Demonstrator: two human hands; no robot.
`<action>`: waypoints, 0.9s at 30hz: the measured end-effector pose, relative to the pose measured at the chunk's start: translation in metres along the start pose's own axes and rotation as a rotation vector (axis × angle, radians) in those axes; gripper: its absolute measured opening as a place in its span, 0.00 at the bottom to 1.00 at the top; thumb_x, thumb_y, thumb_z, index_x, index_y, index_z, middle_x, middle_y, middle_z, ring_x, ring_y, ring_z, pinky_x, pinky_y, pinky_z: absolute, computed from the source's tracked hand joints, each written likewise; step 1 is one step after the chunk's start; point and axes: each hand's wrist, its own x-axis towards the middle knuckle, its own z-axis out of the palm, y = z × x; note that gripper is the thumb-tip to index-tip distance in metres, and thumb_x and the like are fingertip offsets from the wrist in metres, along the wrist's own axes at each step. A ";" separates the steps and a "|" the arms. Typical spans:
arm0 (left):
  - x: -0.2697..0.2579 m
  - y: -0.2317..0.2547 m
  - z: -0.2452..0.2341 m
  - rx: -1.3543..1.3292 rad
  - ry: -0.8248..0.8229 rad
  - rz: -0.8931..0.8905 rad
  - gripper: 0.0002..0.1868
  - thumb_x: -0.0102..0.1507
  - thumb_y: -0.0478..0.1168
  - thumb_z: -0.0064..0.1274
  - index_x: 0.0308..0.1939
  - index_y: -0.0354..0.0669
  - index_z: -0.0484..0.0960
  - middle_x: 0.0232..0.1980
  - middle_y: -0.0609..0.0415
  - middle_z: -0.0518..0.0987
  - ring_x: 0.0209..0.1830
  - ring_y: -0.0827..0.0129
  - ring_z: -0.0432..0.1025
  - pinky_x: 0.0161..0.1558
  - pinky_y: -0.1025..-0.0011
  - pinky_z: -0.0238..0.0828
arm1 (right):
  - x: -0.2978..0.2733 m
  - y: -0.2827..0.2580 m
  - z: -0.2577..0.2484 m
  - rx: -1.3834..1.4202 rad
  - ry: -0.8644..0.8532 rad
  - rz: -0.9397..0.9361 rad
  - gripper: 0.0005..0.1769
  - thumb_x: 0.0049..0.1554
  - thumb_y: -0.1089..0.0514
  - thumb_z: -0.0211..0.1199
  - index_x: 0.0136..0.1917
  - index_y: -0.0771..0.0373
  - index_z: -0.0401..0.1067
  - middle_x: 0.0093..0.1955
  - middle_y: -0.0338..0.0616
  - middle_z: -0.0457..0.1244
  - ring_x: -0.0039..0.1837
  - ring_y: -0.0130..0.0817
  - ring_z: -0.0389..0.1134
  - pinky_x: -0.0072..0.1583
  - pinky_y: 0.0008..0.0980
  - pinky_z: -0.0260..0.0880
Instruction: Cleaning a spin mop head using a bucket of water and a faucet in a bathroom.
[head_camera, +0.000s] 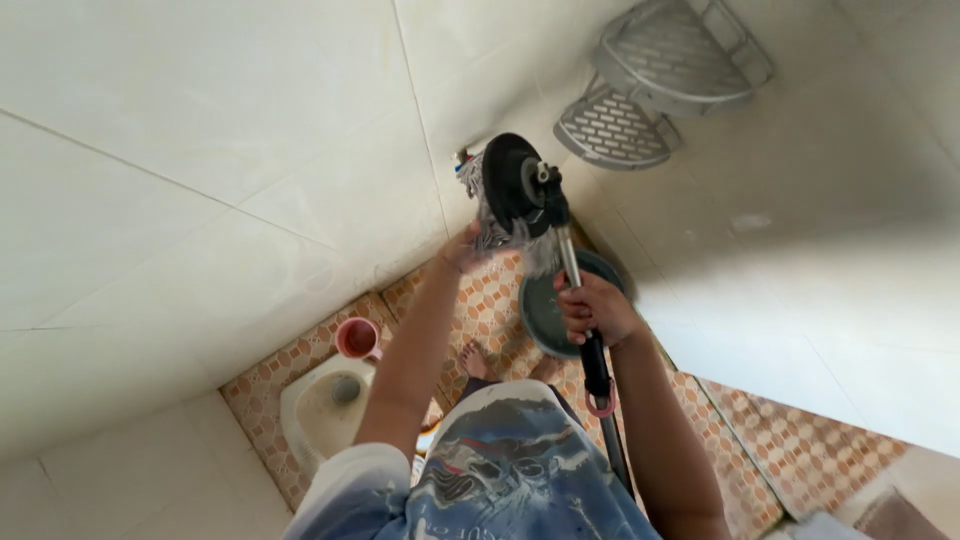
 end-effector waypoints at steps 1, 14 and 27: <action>-0.004 0.001 0.011 -0.388 -0.067 0.182 0.40 0.58 0.53 0.69 0.68 0.40 0.72 0.63 0.43 0.78 0.60 0.51 0.74 0.59 0.50 0.75 | 0.002 -0.001 0.000 0.008 -0.027 0.022 0.06 0.61 0.64 0.49 0.52 0.61 0.62 0.27 0.31 0.46 0.24 0.20 0.47 0.26 0.28 0.54; 0.042 -0.016 0.060 -0.164 0.248 0.411 0.18 0.59 0.27 0.66 0.52 0.36 0.81 0.50 0.50 0.83 0.51 0.61 0.80 0.53 0.62 0.82 | 0.002 -0.005 0.002 -0.032 -0.042 0.043 0.05 0.61 0.63 0.48 0.52 0.59 0.62 0.26 0.32 0.47 0.23 0.22 0.47 0.27 0.29 0.54; 0.060 0.005 0.054 0.712 0.584 0.498 0.24 0.60 0.46 0.65 0.58 0.47 0.80 0.52 0.52 0.83 0.53 0.62 0.77 0.56 0.63 0.73 | 0.011 -0.011 -0.001 -0.081 0.058 0.051 0.07 0.59 0.63 0.50 0.52 0.59 0.61 0.25 0.32 0.46 0.23 0.21 0.46 0.26 0.28 0.53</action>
